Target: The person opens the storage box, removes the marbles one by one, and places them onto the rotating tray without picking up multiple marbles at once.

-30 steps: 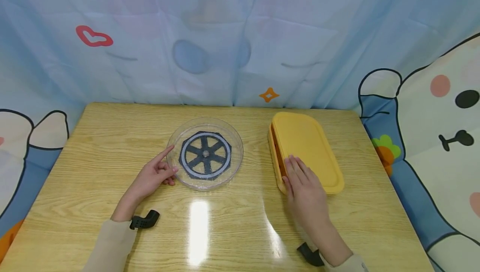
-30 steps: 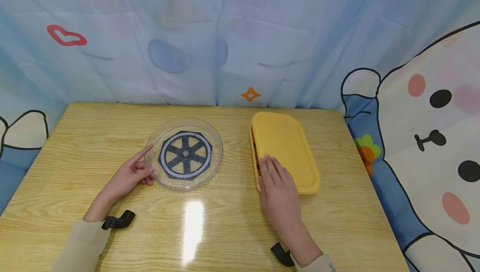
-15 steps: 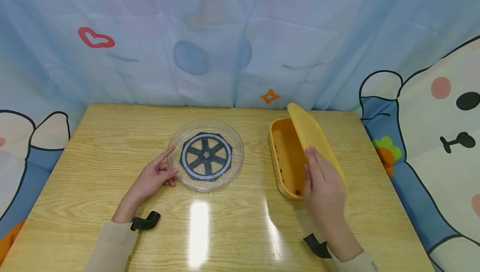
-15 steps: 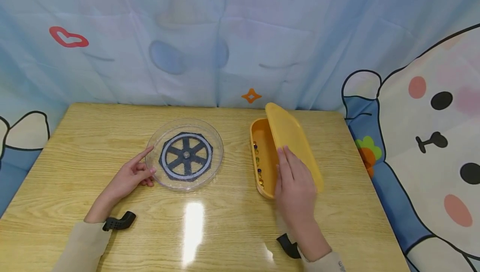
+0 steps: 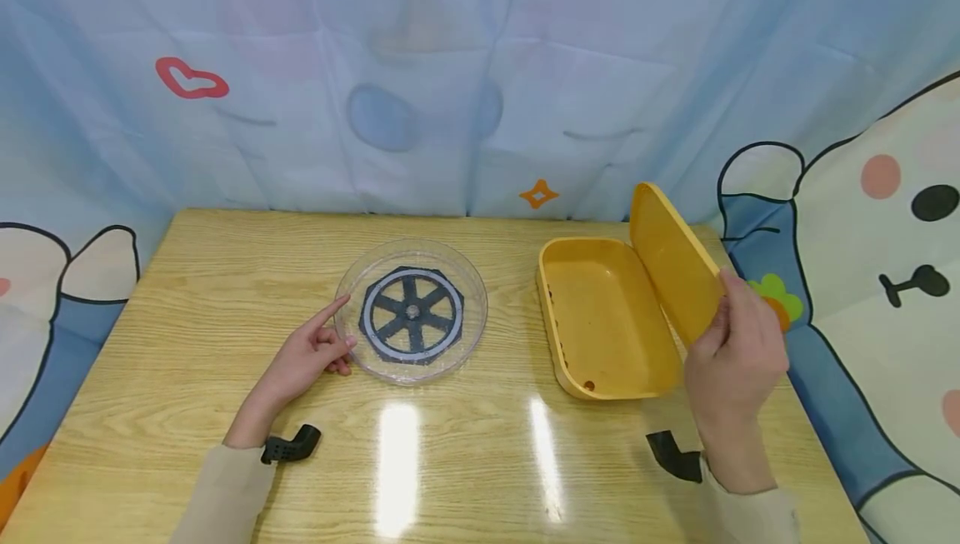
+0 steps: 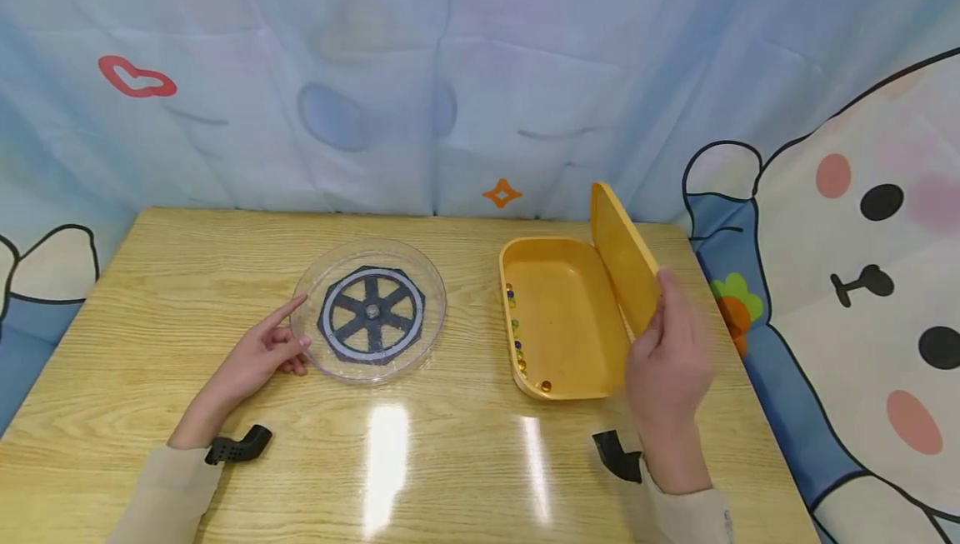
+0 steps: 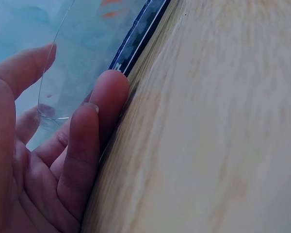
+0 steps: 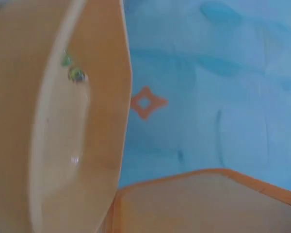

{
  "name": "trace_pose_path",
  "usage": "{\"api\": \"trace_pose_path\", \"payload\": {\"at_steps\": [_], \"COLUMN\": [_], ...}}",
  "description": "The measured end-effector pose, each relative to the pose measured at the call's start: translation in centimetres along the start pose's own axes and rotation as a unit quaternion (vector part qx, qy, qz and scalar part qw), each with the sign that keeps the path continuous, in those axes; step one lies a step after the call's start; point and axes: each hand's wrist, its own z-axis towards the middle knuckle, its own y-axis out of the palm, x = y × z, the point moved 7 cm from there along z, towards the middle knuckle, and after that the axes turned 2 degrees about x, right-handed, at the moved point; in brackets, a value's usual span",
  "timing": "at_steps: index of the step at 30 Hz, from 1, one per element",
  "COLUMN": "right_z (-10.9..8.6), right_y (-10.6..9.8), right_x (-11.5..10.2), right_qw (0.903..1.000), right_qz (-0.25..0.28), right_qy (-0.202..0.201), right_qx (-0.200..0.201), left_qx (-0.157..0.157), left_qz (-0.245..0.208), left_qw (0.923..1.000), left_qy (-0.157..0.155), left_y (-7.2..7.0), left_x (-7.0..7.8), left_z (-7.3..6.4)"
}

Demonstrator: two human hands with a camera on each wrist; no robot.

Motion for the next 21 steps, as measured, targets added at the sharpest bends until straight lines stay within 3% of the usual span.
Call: {"api": "trace_pose_path", "payload": {"at_steps": [3, 7, 21], "right_z": [0.6, 0.6, -1.3], "right_y": [-0.5, -1.2, -2.8], "right_x": [1.6, 4.5, 10.7], "right_qw": [0.9985, 0.9946, 0.9839], "right_qz": [0.004, 0.000, -0.072], "right_qy": [0.037, 0.084, 0.163], "right_qx": [0.041, 0.061, 0.014], "left_qx": [0.002, 0.000, 0.000], "left_qz": [0.004, 0.004, 0.005], "left_qw": [1.0000, 1.0000, 1.0000], "left_qy": [-0.001, 0.000, -0.007], "left_y": [-0.1, -0.1, -0.1], "left_x": [-0.1, 0.0, 0.0], "left_z": [0.0, 0.0, -0.1]}}
